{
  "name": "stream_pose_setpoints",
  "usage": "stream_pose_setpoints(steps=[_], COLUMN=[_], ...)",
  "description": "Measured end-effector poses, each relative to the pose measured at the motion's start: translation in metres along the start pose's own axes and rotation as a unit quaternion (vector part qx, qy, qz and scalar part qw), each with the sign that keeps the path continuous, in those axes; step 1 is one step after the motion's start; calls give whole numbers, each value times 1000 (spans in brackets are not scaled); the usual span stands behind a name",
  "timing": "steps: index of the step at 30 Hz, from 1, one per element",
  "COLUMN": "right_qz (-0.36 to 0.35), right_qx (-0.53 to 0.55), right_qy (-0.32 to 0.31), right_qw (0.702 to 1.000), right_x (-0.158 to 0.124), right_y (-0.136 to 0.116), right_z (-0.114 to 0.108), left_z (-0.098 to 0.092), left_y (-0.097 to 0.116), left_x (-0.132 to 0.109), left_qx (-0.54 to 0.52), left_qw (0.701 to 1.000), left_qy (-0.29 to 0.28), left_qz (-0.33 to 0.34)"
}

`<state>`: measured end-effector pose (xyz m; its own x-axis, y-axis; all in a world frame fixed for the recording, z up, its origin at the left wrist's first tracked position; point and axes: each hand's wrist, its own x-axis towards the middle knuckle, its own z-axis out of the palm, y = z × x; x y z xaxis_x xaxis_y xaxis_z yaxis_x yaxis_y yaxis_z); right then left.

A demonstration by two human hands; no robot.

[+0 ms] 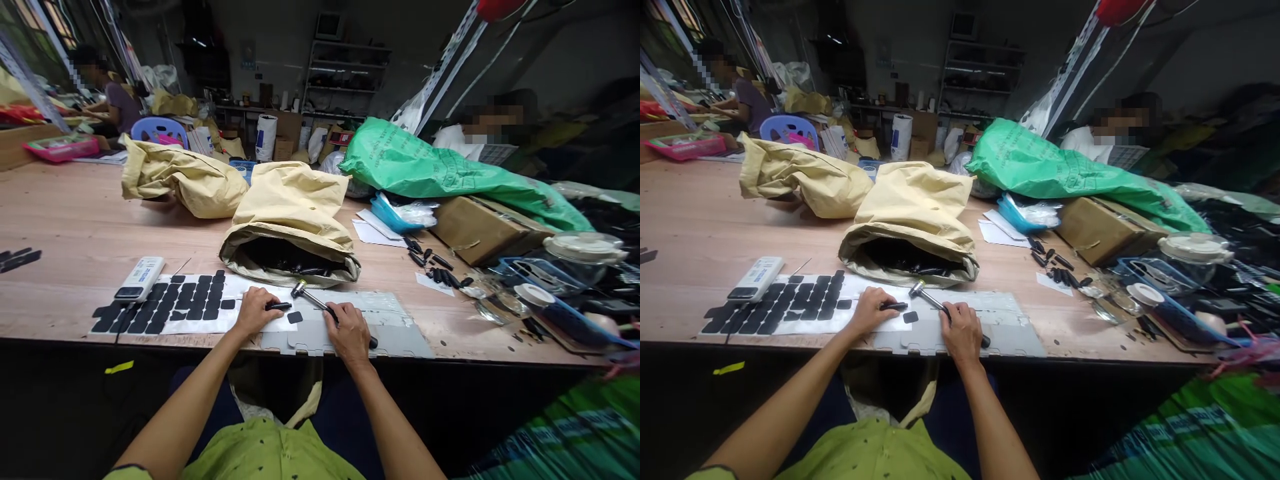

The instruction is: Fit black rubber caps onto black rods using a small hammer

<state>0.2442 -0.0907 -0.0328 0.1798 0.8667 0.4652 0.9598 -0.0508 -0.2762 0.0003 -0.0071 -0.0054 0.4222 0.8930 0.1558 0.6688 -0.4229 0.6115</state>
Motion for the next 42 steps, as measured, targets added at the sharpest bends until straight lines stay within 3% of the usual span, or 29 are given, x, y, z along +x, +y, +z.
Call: stream_pose_setpoints(steps=[6, 9, 12, 15, 26, 29, 35, 42], right_qz=[31, 63, 51, 43, 8, 12, 37, 48], right_qx=[19, 99, 204, 243, 174, 161, 189, 175], right_qy=[-34, -31, -55, -88, -103, -114, -77, -116], right_qw=[999, 993, 976, 965, 979, 980, 978, 976], right_x=[0, -10, -24, -35, -46, -46, -46, -50], right_y=[-8, -24, -41, -54, -69, -67, -58, -52], right_z=[-9, -21, -30, -34, -39, -38, -41, -39], left_z=[0, 0, 1, 3, 5, 5, 5, 4], left_y=[0, 1, 0, -3, -3, -2, -1, 0], left_x=[1, 2, 1, 1, 2, 1, 1, 1], left_qx=[-14, -11, -15, -18, -30, -33, -24, -21], left_qw=[999, 999, 999, 999, 999, 999, 999, 999], left_qy=[-3, 4, 3, 6, 8, 5, 8, 6], left_qz=[-33, -36, -28, -27, -37, -39, -29, -40])
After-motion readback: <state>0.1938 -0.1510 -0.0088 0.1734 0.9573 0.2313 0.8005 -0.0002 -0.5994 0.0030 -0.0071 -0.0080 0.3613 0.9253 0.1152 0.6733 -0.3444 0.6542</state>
